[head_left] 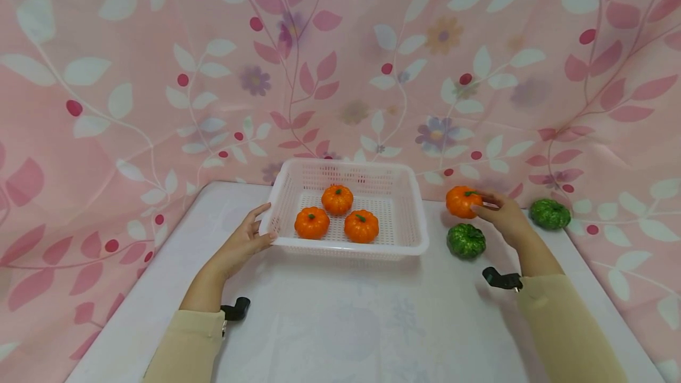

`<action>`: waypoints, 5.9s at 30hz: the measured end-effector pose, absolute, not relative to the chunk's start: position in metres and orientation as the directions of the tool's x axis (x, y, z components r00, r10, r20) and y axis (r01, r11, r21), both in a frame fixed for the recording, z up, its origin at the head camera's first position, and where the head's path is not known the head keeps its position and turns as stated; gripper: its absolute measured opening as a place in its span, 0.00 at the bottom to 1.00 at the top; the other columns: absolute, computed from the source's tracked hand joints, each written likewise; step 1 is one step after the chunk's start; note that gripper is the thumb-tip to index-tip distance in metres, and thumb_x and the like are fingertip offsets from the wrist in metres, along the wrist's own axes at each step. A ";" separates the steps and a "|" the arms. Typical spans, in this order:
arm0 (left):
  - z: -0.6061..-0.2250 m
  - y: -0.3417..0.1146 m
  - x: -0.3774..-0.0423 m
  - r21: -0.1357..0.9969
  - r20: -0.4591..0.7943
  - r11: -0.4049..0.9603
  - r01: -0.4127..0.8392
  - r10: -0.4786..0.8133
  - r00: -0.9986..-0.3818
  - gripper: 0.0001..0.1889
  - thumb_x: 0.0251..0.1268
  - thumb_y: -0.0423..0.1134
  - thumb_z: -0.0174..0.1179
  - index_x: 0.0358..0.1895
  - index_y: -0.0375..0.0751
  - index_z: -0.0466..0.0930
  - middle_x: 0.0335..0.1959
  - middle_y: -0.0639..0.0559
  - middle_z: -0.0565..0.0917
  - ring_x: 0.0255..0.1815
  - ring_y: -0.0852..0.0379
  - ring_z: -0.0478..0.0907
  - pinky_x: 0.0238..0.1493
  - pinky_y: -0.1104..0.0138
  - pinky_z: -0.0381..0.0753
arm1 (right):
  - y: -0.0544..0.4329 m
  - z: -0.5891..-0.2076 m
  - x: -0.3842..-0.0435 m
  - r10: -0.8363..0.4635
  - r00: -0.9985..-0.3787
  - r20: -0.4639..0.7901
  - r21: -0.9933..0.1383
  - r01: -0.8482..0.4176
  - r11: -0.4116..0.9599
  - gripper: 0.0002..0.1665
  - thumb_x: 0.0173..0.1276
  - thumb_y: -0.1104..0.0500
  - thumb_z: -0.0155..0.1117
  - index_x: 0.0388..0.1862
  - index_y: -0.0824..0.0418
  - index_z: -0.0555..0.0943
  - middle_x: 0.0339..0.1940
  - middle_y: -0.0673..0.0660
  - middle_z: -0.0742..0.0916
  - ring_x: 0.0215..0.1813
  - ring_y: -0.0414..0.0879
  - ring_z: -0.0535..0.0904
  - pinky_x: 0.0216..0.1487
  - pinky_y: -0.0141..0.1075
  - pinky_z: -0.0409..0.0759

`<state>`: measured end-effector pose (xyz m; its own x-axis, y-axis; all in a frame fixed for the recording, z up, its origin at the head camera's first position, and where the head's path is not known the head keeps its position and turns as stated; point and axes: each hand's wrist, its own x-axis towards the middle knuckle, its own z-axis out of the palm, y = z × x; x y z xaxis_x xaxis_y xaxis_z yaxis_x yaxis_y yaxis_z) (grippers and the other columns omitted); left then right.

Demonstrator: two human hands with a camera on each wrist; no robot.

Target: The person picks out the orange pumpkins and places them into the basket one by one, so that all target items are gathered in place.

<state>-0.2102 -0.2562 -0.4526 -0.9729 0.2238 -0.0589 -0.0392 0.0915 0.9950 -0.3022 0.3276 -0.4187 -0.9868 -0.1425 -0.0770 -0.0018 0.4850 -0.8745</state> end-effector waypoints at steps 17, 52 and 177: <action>-0.451 -0.256 -0.209 0.994 -0.061 0.100 -0.040 0.220 -0.973 0.43 0.72 0.31 0.59 0.81 0.52 0.43 0.67 0.30 0.66 0.50 0.55 0.77 0.55 0.71 0.77 | 0.315 -0.386 -0.284 -0.175 -0.977 -0.121 -0.866 0.017 0.500 0.43 0.75 0.48 0.61 0.79 0.66 0.57 0.77 0.74 0.59 0.75 0.73 0.55 0.70 0.66 0.57; -0.453 -0.256 -0.211 0.995 -0.059 0.089 -0.039 0.233 -0.971 0.42 0.73 0.31 0.57 0.81 0.53 0.42 0.68 0.29 0.65 0.51 0.55 0.77 0.55 0.71 0.77 | 0.252 -0.343 -0.277 -0.277 -0.957 -0.084 -0.865 -0.068 0.497 0.41 0.73 0.51 0.64 0.78 0.63 0.61 0.75 0.69 0.66 0.72 0.67 0.64 0.70 0.59 0.63; -0.450 -0.256 -0.207 0.994 -0.058 0.101 -0.037 0.220 -0.974 0.42 0.73 0.34 0.60 0.81 0.54 0.43 0.68 0.30 0.66 0.53 0.52 0.77 0.58 0.68 0.77 | 0.112 -0.408 -0.377 -0.272 -0.914 -0.300 -0.769 0.063 0.636 0.25 0.70 0.67 0.64 0.65 0.66 0.75 0.66 0.68 0.75 0.63 0.59 0.75 0.64 0.46 0.75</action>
<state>-0.2067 -0.2556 -0.4504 -0.9738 0.2197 -0.0581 -0.0365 0.1012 0.9942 -0.3771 0.1119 -0.4084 -0.9141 -0.2725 -0.3003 0.0629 0.6363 -0.7689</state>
